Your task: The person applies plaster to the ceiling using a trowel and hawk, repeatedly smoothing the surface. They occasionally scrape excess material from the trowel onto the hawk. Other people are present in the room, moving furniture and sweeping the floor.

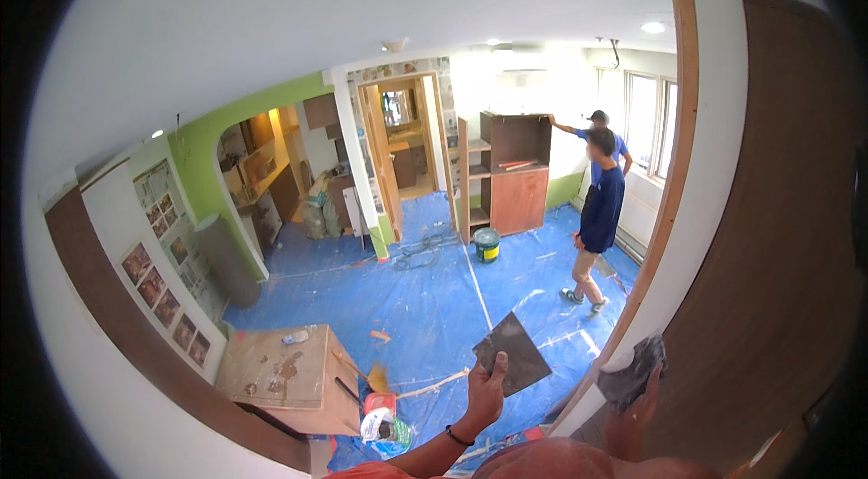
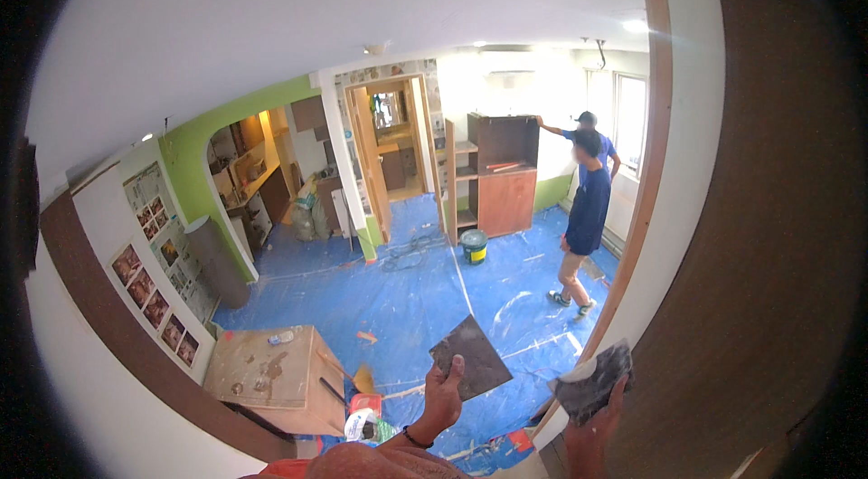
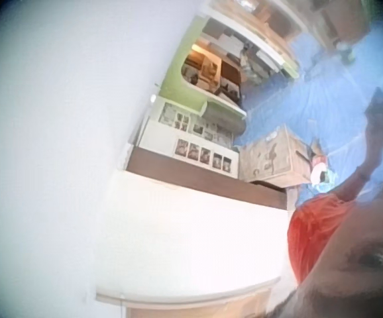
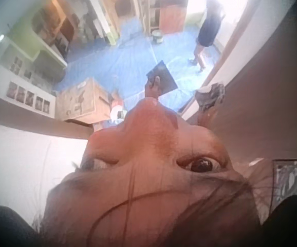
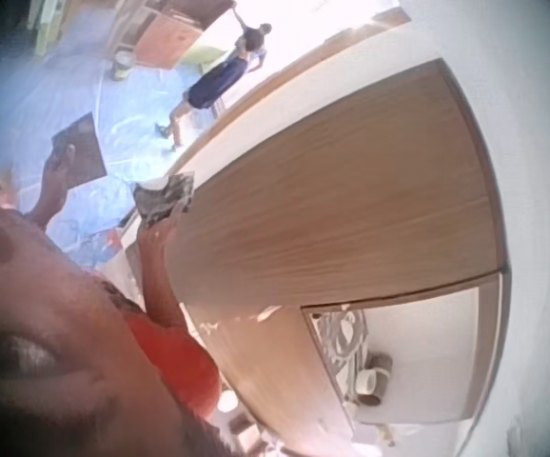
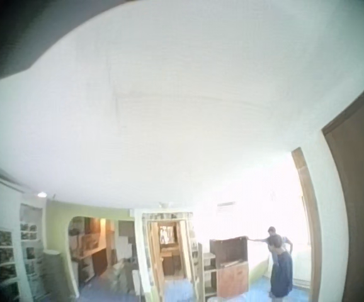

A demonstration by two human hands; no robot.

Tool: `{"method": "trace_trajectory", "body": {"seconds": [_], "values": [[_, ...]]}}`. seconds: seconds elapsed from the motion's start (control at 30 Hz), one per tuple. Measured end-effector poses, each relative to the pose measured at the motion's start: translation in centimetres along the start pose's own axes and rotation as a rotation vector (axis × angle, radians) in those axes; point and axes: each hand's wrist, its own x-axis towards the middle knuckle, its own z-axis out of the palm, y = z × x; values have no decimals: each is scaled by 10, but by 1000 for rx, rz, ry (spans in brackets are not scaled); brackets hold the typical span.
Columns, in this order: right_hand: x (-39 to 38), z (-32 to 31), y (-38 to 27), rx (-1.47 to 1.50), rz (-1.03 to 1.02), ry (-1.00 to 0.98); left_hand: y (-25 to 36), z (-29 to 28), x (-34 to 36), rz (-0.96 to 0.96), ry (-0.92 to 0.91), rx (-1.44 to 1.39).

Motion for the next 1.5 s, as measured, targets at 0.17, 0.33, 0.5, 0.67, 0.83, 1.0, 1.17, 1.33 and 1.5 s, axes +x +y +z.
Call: {"method": "trace_trajectory", "body": {"seconds": [0.17, 0.33, 0.5, 0.67, 0.83, 1.0, 1.17, 1.33, 1.5], "values": [[22, 39, 6, 410, -222, -48, 42, 11, -17, 603, -67, 627], [29, 64, 3, -277, -324, 23, 72, 22, -36, 183, -81, 143], [38, 89, -41, 854, 87, -82, 85, 33, -38, 128, -54, -41], [37, 105, -73, 825, 258, 135, 76, 29, -32, 113, -127, 116], [42, 68, -100, -445, 428, -625, 65, 37, -14, 72, -141, 24], [46, 29, -109, -187, 249, -461, 136, 72, 37, 572, -59, -258], [30, -12, -80, -149, 246, -285, 313, 105, 114, 1886, 475, 526], [3, -91, -30, -374, 512, -111, 466, 139, 168, 2498, 1070, 988], [-27, -161, 31, -744, 711, 247, 547, 149, 195, 2657, 1243, 1161]]}}
